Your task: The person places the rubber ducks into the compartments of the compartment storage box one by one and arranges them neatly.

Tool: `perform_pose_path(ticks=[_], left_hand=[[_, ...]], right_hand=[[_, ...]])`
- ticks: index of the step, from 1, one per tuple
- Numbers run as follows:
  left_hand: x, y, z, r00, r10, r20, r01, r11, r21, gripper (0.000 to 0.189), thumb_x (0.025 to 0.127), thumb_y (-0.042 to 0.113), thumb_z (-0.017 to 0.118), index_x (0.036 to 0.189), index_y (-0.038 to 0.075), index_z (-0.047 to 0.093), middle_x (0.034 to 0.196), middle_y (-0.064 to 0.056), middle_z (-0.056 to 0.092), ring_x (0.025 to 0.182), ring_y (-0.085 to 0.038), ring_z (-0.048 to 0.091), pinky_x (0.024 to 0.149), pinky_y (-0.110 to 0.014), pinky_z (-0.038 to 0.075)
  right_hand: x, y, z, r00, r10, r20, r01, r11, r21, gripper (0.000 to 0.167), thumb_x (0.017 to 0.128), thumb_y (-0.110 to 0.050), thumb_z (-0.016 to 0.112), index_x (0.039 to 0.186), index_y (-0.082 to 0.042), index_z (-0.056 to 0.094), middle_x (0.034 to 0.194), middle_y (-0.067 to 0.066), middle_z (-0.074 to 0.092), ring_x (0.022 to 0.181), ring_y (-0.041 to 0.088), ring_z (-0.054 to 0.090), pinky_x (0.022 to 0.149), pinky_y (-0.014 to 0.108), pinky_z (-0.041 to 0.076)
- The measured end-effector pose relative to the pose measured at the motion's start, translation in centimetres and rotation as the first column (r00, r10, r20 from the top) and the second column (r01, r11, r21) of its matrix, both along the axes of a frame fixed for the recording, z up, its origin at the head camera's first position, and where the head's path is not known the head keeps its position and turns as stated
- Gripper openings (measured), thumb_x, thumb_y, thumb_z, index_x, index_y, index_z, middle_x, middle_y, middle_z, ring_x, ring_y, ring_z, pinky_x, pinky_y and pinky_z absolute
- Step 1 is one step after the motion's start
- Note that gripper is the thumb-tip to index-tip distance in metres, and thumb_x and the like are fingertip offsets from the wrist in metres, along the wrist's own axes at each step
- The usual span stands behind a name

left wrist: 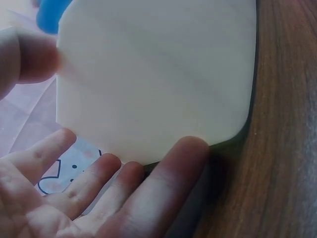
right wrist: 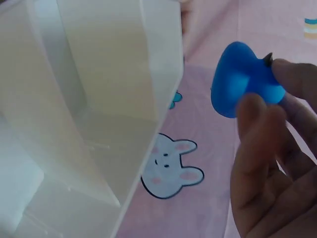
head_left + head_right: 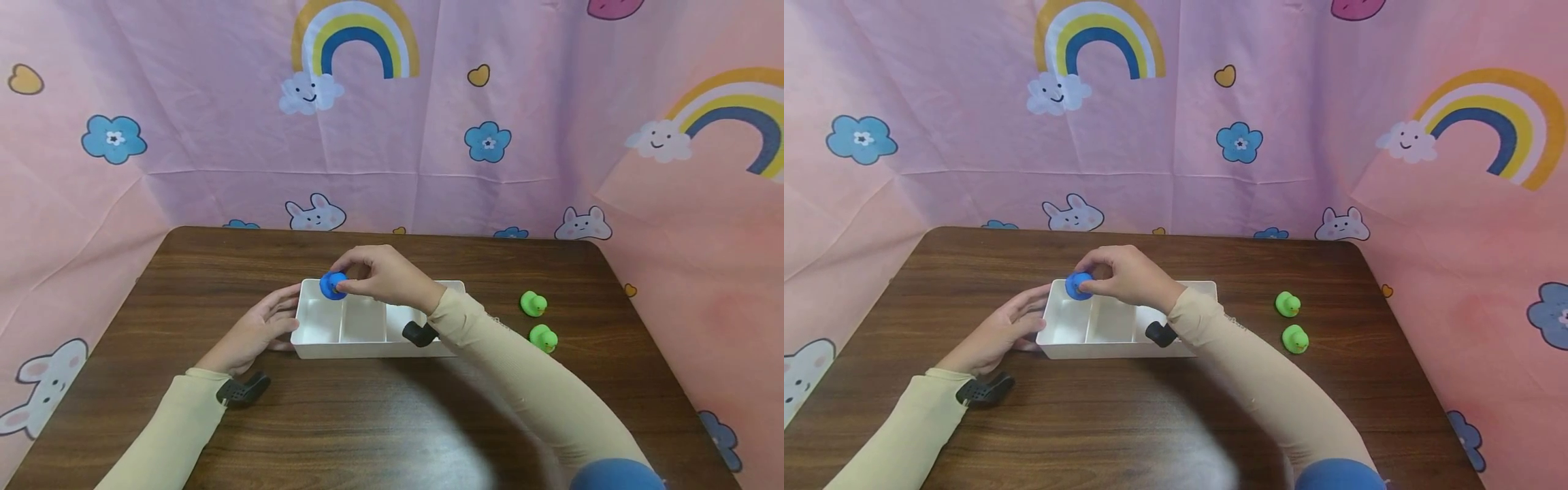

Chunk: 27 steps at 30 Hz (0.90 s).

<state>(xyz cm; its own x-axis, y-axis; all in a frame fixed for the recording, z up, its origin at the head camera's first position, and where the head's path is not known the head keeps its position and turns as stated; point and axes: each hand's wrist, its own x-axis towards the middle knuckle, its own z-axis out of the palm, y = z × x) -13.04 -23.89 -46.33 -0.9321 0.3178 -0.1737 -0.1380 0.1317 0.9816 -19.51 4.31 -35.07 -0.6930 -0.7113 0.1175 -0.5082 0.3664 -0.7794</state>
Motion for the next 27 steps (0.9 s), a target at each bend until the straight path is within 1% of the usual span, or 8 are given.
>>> perform_pose_path(ticks=[2,4,8,11,13,18,22,27], left_hand=[[0.1,0.0,0.0,1.000,-0.003,0.000,0.003,1.000,0.002,0.072,0.103,0.017,0.063,0.164,0.015,0.025,0.163,-0.025,0.030,0.142,-0.051,0.042,0.087,-0.052,0.061],[0.1,0.0,0.0,1.000,-0.006,-0.001,0.006,1.000,0.000,0.071,0.104,0.017,0.063,0.164,0.015,0.024,0.163,-0.026,0.029,0.142,-0.052,0.042,0.087,-0.052,0.061],[0.1,0.0,-0.1,1.000,-0.007,-0.001,0.007,1.000,-0.003,0.072,0.104,0.018,0.063,0.164,0.014,0.024,0.163,-0.026,0.030,0.141,-0.052,0.042,0.087,-0.052,0.061],[0.1,0.0,-0.2,1.000,-0.009,0.000,0.009,1.000,0.000,0.072,0.104,0.019,0.063,0.164,0.014,0.024,0.163,-0.026,0.030,0.142,-0.051,0.042,0.087,-0.051,0.061],[0.1,-0.1,-0.2,1.000,-0.011,-0.004,0.011,1.000,0.000,0.072,0.104,0.019,0.063,0.164,0.014,0.023,0.163,-0.026,0.029,0.141,-0.051,0.043,0.087,-0.051,0.061],[0.1,-0.1,-0.2,1.000,-0.015,-0.017,0.015,1.000,0.005,0.071,0.104,0.016,0.062,0.164,0.014,0.023,0.163,-0.027,0.029,0.137,-0.052,0.046,0.086,-0.051,0.061],[0.2,-0.1,-0.2,1.000,-0.017,-0.024,0.017,1.000,0.008,0.071,0.104,0.015,0.062,0.164,0.014,0.023,0.163,-0.026,0.028,0.136,-0.052,0.048,0.086,-0.052,0.061],[0.1,-0.2,-0.3,1.000,-0.019,-0.025,0.019,1.000,0.005,0.072,0.104,0.016,0.062,0.164,0.014,0.023,0.163,-0.026,0.028,0.136,-0.052,0.049,0.086,-0.051,0.061]], right_hand=[[0.1,-0.6,-0.3,1.000,-0.006,0.021,0.005,1.000,0.027,0.025,0.094,-0.017,0.078,0.118,-0.012,0.074,0.103,-0.002,0.073,0.064,0.015,0.062,0.055,0.029,0.057],[0.3,-1.1,-0.6,0.999,-0.006,0.032,0.005,0.998,0.057,0.025,0.095,-0.018,0.077,0.119,-0.012,0.074,0.106,-0.001,0.072,0.065,0.015,0.064,0.051,0.029,0.057],[0.4,-2.0,-1.2,1.000,0.015,0.000,-0.015,0.994,0.111,0.025,0.095,-0.018,0.077,0.119,-0.010,0.074,0.111,0.002,0.072,0.072,0.012,0.068,0.058,0.024,0.059],[0.4,-2.4,-1.7,1.000,0.026,-0.016,-0.023,0.990,0.137,0.026,0.095,-0.018,0.077,0.119,-0.009,0.074,0.114,0.003,0.073,0.072,0.011,0.068,0.063,0.021,0.059],[0.5,-2.7,-2.1,1.000,0.024,-0.009,-0.023,0.988,0.151,0.026,0.095,-0.018,0.077,0.120,-0.009,0.074,0.115,0.002,0.072,0.072,0.011,0.068,0.063,0.020,0.059],[0.6,-3.4,-3.0,0.999,0.026,-0.031,-0.020,0.982,0.188,0.024,0.095,-0.020,0.077,0.117,-0.012,0.075,0.111,-0.002,0.073,0.077,0.009,0.067,0.062,0.018,0.057],[0.8,-4.1,-3.6,0.998,0.036,-0.053,-0.023,0.973,0.230,0.023,0.094,-0.023,0.078,0.115,-0.013,0.076,0.106,-0.005,0.073,0.083,0.007,0.066,0.064,0.017,0.055],[0.9,-4.9,-4.5,0.990,0.057,-0.127,-0.016,0.952,0.304,0.027,0.093,-0.028,0.079,0.116,-0.014,0.077,0.107,-0.007,0.074,0.093,0.005,0.066,0.079,0.014,0.053]])
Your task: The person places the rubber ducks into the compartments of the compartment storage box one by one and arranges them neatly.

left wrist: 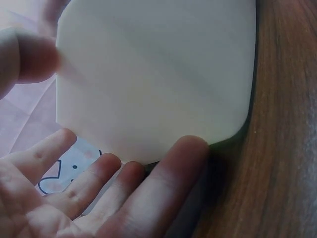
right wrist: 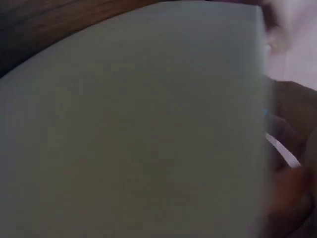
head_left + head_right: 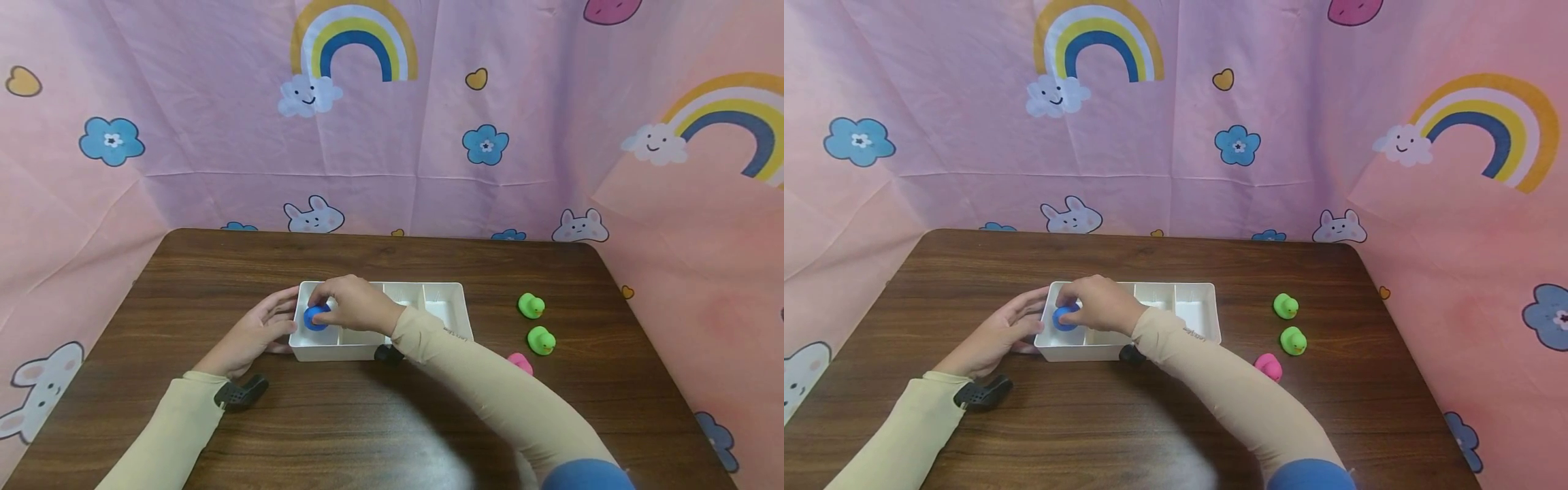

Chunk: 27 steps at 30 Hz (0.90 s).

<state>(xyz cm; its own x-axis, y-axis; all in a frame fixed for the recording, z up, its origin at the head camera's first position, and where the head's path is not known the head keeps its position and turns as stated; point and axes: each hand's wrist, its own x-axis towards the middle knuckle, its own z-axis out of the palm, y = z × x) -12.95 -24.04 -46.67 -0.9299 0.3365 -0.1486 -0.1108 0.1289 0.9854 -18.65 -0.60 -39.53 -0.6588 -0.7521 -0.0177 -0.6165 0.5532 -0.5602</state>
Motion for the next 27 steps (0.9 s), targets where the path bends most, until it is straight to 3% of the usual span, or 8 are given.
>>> perform_pose_path(ticks=[9,17,22,27], left_hand=[[-0.1,0.4,0.3,1.000,0.005,0.008,-0.005,1.000,-0.006,0.071,0.103,0.015,0.062,0.163,0.014,0.024,0.163,-0.026,0.031,0.140,-0.051,0.044,0.087,-0.051,0.061],[0.0,0.6,0.5,1.000,-0.019,-0.013,0.019,1.000,0.003,0.070,0.104,0.011,0.059,0.164,0.011,0.021,0.162,-0.028,0.029,0.139,-0.050,0.045,0.086,-0.050,0.061],[-0.1,0.3,0.4,1.000,-0.003,0.004,0.003,1.000,-0.003,0.071,0.104,0.010,0.059,0.164,0.013,0.022,0.162,-0.027,0.030,0.140,-0.051,0.044,0.085,-0.050,0.061],[0.0,0.3,0.6,1.000,-0.004,0.010,0.004,1.000,-0.003,0.071,0.104,0.010,0.059,0.164,0.011,0.021,0.162,-0.028,0.028,0.140,-0.052,0.042,0.086,-0.050,0.061]], right_hand=[[0.0,-0.4,-1.3,0.995,-0.002,-0.103,0.009,0.998,0.065,0.027,0.094,-0.028,0.079,0.117,-0.014,0.077,0.111,-0.006,0.077,0.099,0.006,0.069,0.089,0.015,0.052],[-0.1,-0.6,-1.9,0.994,-0.012,-0.106,0.022,0.996,0.087,0.025,0.094,-0.024,0.079,0.116,-0.013,0.077,0.110,-0.006,0.077,0.094,0.003,0.067,0.089,0.014,0.051],[-0.1,-1.0,-1.8,0.994,-0.006,-0.107,0.020,0.992,0.124,0.026,0.094,-0.026,0.079,0.116,-0.013,0.076,0.107,-0.006,0.076,0.089,0.004,0.063,0.086,0.015,0.051],[0.0,-0.5,-1.1,0.996,0.001,-0.086,0.011,0.990,0.142,0.031,0.094,-0.028,0.078,0.120,-0.013,0.074,0.113,-0.005,0.075,0.098,0.007,0.065,0.089,0.018,0.051]])
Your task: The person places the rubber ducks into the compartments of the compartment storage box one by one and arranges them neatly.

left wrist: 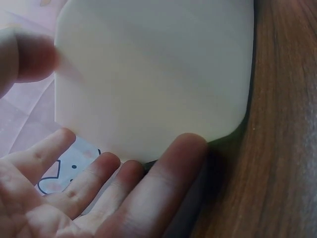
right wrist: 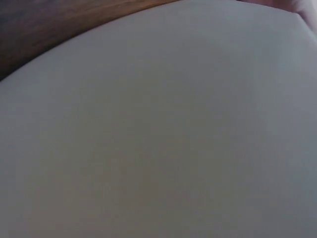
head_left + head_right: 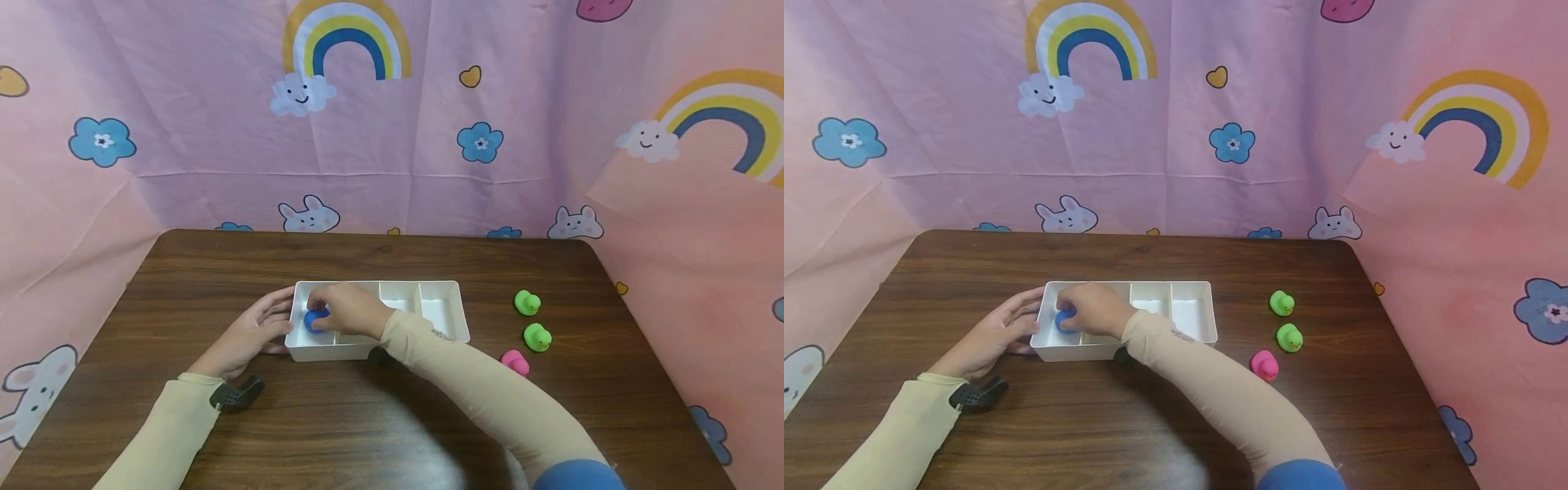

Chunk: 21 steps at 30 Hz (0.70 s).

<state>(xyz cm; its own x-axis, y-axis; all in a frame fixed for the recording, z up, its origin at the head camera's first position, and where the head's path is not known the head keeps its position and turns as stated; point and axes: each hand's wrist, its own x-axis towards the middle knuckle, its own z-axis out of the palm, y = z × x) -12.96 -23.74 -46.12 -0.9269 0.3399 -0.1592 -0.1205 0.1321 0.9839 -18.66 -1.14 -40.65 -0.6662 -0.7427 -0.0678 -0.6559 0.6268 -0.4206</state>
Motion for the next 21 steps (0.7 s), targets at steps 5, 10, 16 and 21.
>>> perform_pose_path(ticks=[5,10,16,21], left_hand=[[0.1,0.0,0.0,1.000,0.008,-0.007,-0.008,1.000,-0.016,0.072,0.103,0.014,0.062,0.164,0.011,0.022,0.163,-0.028,0.029,0.139,-0.053,0.044,0.086,-0.050,0.061],[0.2,-0.1,-0.2,0.999,0.022,-0.024,-0.023,0.999,-0.034,0.073,0.103,0.017,0.064,0.163,0.010,0.024,0.163,-0.028,0.030,0.136,-0.054,0.047,0.085,-0.049,0.062],[0.3,-0.1,-0.3,0.999,0.027,-0.021,-0.028,0.999,-0.039,0.071,0.103,0.013,0.062,0.163,0.009,0.024,0.163,-0.028,0.030,0.136,-0.055,0.047,0.085,-0.048,0.062],[0.3,-0.1,-0.2,1.000,0.027,-0.015,-0.028,0.999,-0.044,0.072,0.103,0.014,0.062,0.164,0.010,0.024,0.163,-0.028,0.030,0.136,-0.054,0.047,0.085,-0.048,0.062]], right_hand=[[0.2,2.2,2.3,0.999,-0.030,0.015,0.030,0.998,-0.056,0.034,0.095,-0.030,0.078,0.123,-0.014,0.073,0.121,-0.002,0.073,0.111,0.014,0.066,0.095,0.025,0.052],[-0.2,6.6,4.5,0.997,-0.060,0.047,0.068,0.979,-0.194,0.033,0.095,-0.024,0.078,0.123,-0.009,0.071,0.120,0.005,0.073,0.092,0.015,0.070,0.082,0.026,0.056],[-1.2,14.3,5.8,0.976,-0.177,0.128,0.208,0.934,-0.290,0.034,0.095,-0.018,0.077,0.127,-0.011,0.069,0.124,0.003,0.070,0.101,0.014,0.069,0.085,0.033,0.058],[-1.6,21.0,5.6,0.949,-0.287,0.132,0.314,0.900,-0.302,0.036,0.095,-0.017,0.077,0.129,-0.011,0.068,0.127,0.005,0.069,0.107,0.022,0.070,0.089,0.042,0.059]])
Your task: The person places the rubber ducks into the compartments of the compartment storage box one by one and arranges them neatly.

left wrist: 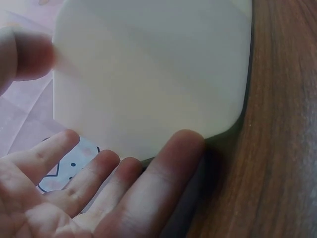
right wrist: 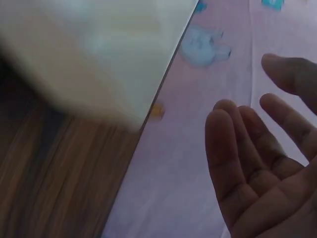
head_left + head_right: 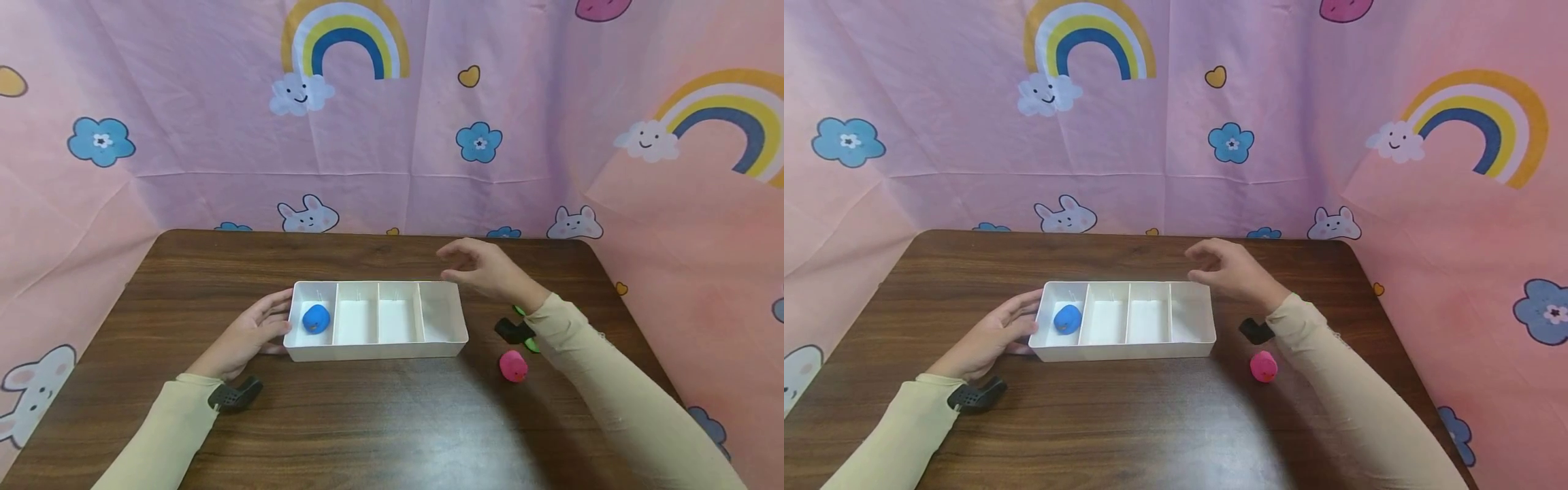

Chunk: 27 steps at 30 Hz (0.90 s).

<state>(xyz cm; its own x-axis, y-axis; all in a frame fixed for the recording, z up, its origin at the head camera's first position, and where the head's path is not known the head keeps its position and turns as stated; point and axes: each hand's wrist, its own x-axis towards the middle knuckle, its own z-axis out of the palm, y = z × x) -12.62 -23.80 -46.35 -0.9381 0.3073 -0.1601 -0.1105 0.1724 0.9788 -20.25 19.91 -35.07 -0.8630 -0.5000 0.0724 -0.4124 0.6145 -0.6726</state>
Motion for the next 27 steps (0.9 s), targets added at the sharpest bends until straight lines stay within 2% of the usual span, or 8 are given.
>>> perform_pose_path(ticks=[5,11,17,27], left_hand=[[0.1,-0.1,0.0,1.000,0.008,0.005,-0.008,1.000,-0.010,0.072,0.103,0.017,0.063,0.164,0.011,0.024,0.163,-0.027,0.030,0.137,-0.053,0.046,0.086,-0.047,0.062],[0.2,-0.4,-0.3,1.000,0.005,0.001,-0.005,1.000,0.001,0.072,0.104,0.019,0.062,0.164,0.009,0.023,0.164,-0.028,0.029,0.137,-0.053,0.046,0.087,-0.047,0.061],[0.1,-0.4,-0.5,1.000,0.005,-0.002,-0.005,1.000,0.009,0.071,0.104,0.020,0.062,0.163,0.009,0.024,0.164,-0.028,0.029,0.138,-0.052,0.046,0.087,-0.046,0.061],[-0.1,-0.1,-0.7,1.000,-0.003,-0.010,0.003,1.000,0.015,0.070,0.105,0.018,0.061,0.163,0.008,0.024,0.163,-0.028,0.030,0.135,-0.048,0.050,0.087,-0.045,0.062]], right_hand=[[0.1,5.5,-0.5,0.996,-0.085,-0.022,0.086,0.995,0.060,0.036,0.096,-0.016,0.076,0.130,-0.009,0.067,0.127,0.009,0.068,0.107,0.026,0.069,0.089,0.045,0.058],[0.3,10.1,-1.8,0.990,-0.141,-0.028,0.144,0.969,0.200,0.039,0.096,-0.016,0.074,0.132,-0.004,0.064,0.129,0.016,0.064,0.114,0.035,0.066,0.095,0.054,0.055],[0.6,13.0,-3.4,0.983,-0.184,0.014,0.172,0.941,0.291,0.044,0.097,-0.019,0.072,0.135,0.001,0.061,0.128,0.022,0.062,0.113,0.037,0.064,0.094,0.056,0.054],[1.6,16.3,-5.8,0.985,-0.173,0.009,0.163,0.941,0.298,0.042,0.097,-0.024,0.074,0.130,0.000,0.065,0.124,0.017,0.067,0.109,0.034,0.065,0.093,0.056,0.055]])
